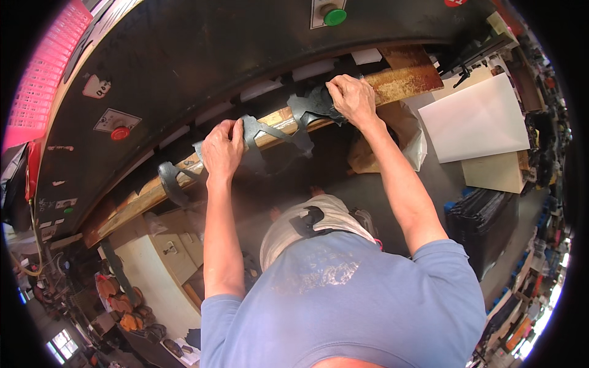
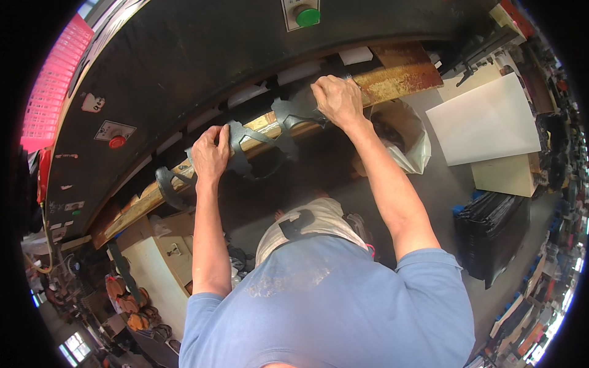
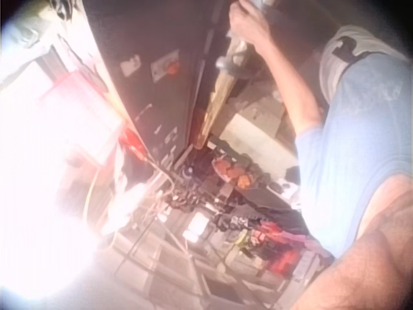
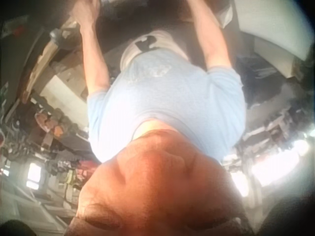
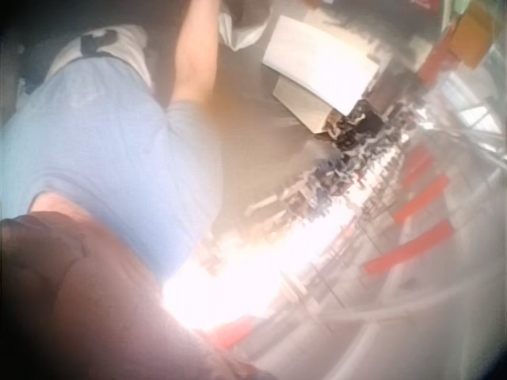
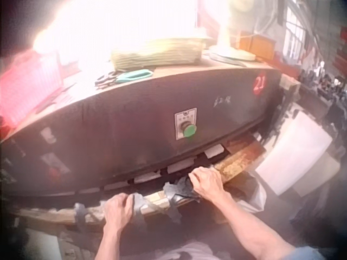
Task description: The person repeatedly rubs a dark rubber sheet against a flat surface using a small wooden block, then peels the sheet away and repeats the process. The person also handles a light-colored rubber sheet in the same manner. The task continues in a repetitive cycle throughout the clip.
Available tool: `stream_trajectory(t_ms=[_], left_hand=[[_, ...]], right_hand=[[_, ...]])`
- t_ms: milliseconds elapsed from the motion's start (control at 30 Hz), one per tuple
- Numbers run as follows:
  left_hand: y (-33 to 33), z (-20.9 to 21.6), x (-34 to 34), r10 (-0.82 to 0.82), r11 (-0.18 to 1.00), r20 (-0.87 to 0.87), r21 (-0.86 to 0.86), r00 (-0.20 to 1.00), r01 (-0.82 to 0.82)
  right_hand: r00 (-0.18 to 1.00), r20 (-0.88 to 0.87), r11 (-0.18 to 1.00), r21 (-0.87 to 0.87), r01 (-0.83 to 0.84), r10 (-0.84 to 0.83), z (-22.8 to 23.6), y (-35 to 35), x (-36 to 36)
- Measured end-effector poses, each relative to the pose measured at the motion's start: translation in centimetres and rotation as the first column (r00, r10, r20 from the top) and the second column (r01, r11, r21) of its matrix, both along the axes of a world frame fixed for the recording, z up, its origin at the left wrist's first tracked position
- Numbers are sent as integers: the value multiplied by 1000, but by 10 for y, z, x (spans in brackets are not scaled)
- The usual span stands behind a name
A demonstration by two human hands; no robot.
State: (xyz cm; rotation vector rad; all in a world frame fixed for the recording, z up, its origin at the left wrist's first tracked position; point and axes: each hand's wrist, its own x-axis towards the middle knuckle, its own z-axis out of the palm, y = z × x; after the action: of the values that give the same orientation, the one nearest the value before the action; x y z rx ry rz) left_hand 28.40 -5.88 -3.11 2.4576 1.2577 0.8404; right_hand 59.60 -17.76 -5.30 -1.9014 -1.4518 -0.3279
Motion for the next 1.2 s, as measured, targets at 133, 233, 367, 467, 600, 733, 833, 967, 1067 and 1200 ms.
stream_trajectory(t_ms=[133, 233, 367, 467, 600, 733, 833, 967, 1067, 1200], left_hand=[[2, -2, -1, -8, 1000, 47, -17, 999, 9], [-4, -5, -7, 5, 999, 44, -44, 999, -3], [-40, -15, -23, 32, 988, 77, -152, 997, -20], [-80, -21, -34, 48, 985, 58, -168, 997, -38], [-125, -24, -48, 23, 989, 35, -149, 999, -18], [-145, -26, -71, 43, 958, 67, -285, 997, -22], [-143, -29, -83, 232, 783, 2, -594, 973, -185], [-139, -29, -86, 284, 472, 248, -877, 926, 90], [-133, -21, -86, 291, 380, 300, -908, 908, 178], [-108, 8, -95, 98, 438, 185, -890, 978, 125]], right_hand=[[999, -24, 1000, -6, -27, 27, -1, -2, -1], [993, -96, 998, 1, -62, 62, 1, -12, -11], [637, -771, 998, -41, -51, 1, 15, -44, -25], [826, -562, 984, 169, 51, 53, 37, -74, -20], [871, -435, 973, 86, -213, 230, 52, -61, -14], [918, -363, 953, -185, -241, 162, 42, 9, -40], [965, -226, 930, -311, -198, 129, 29, 39, -78], [996, -86, 956, -291, -33, 8, 11, 35, -110], [994, -95, 978, -206, 28, -49, 6, 34, -113], [990, -119, 961, -271, 46, -81, 8, 41, -120]])
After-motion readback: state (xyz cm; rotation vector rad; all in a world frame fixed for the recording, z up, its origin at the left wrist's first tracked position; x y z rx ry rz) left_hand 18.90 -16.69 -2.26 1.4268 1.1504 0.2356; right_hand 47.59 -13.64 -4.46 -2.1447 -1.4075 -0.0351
